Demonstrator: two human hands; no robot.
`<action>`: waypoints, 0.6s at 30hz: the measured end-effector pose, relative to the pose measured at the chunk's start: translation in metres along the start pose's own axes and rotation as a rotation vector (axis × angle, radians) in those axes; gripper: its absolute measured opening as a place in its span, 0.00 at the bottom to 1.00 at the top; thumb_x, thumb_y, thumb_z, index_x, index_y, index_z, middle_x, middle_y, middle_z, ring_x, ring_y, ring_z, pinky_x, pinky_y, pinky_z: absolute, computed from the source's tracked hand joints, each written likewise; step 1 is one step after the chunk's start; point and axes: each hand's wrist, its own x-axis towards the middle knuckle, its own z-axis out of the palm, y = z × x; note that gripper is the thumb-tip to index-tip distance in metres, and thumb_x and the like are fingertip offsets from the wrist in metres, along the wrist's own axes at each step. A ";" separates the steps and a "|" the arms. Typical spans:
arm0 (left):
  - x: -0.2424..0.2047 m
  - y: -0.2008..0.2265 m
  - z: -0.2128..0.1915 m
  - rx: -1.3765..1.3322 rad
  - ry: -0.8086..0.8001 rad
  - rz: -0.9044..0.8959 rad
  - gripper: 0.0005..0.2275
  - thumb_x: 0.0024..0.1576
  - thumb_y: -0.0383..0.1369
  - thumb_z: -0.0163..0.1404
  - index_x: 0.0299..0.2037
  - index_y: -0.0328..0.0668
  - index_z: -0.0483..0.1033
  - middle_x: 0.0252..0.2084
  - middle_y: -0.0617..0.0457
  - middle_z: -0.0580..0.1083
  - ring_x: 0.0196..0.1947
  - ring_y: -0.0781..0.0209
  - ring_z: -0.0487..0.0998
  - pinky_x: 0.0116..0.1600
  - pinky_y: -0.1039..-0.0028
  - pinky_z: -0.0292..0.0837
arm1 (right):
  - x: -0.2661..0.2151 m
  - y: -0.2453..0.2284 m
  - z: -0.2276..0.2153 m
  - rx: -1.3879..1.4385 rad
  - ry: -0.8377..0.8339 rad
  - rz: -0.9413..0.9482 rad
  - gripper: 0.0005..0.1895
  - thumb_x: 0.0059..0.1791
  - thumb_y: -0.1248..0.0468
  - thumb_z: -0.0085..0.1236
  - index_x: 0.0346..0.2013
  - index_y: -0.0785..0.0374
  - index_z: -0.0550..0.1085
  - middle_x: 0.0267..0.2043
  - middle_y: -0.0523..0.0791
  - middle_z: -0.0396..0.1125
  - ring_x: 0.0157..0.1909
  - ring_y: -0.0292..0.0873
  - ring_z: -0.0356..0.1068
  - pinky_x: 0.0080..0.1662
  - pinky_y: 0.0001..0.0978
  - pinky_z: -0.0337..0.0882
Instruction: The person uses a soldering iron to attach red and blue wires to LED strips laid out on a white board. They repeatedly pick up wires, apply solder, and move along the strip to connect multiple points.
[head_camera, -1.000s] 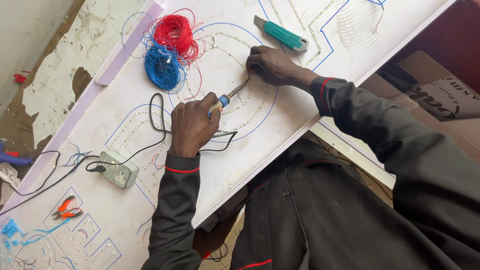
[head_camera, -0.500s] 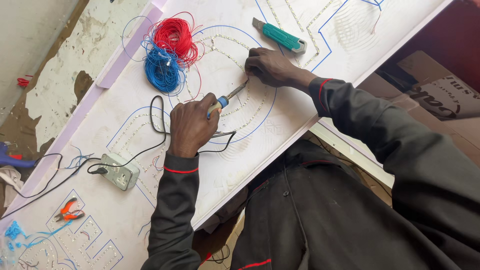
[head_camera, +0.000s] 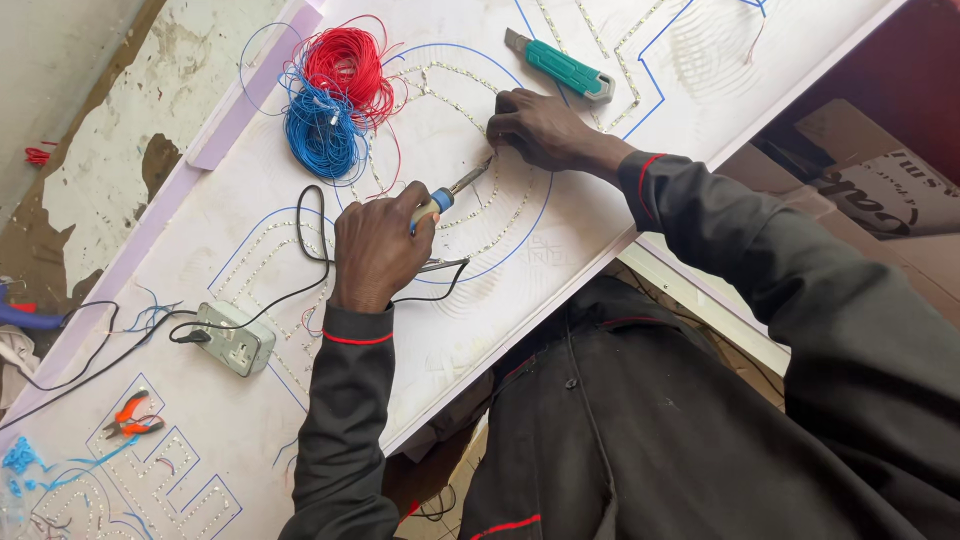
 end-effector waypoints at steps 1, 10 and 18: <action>0.000 0.000 0.000 -0.008 0.000 -0.005 0.06 0.66 0.39 0.50 0.45 0.48 0.72 0.26 0.43 0.78 0.29 0.28 0.76 0.38 0.43 0.66 | 0.000 0.000 0.000 -0.005 0.010 -0.015 0.06 0.60 0.69 0.63 0.44 0.52 0.81 0.42 0.47 0.68 0.44 0.56 0.71 0.36 0.51 0.65; -0.003 -0.001 -0.001 -0.018 0.023 -0.008 0.06 0.65 0.38 0.50 0.44 0.48 0.72 0.24 0.44 0.76 0.28 0.30 0.75 0.37 0.44 0.66 | 0.001 -0.002 -0.001 -0.027 0.014 -0.032 0.06 0.60 0.70 0.63 0.44 0.54 0.81 0.42 0.47 0.67 0.44 0.55 0.71 0.37 0.49 0.66; -0.006 -0.005 -0.001 -0.030 0.044 -0.004 0.05 0.65 0.37 0.50 0.45 0.48 0.72 0.25 0.43 0.76 0.28 0.28 0.75 0.35 0.43 0.63 | 0.001 0.000 0.002 -0.050 0.016 -0.023 0.06 0.60 0.69 0.64 0.44 0.52 0.82 0.42 0.46 0.68 0.45 0.55 0.71 0.35 0.50 0.66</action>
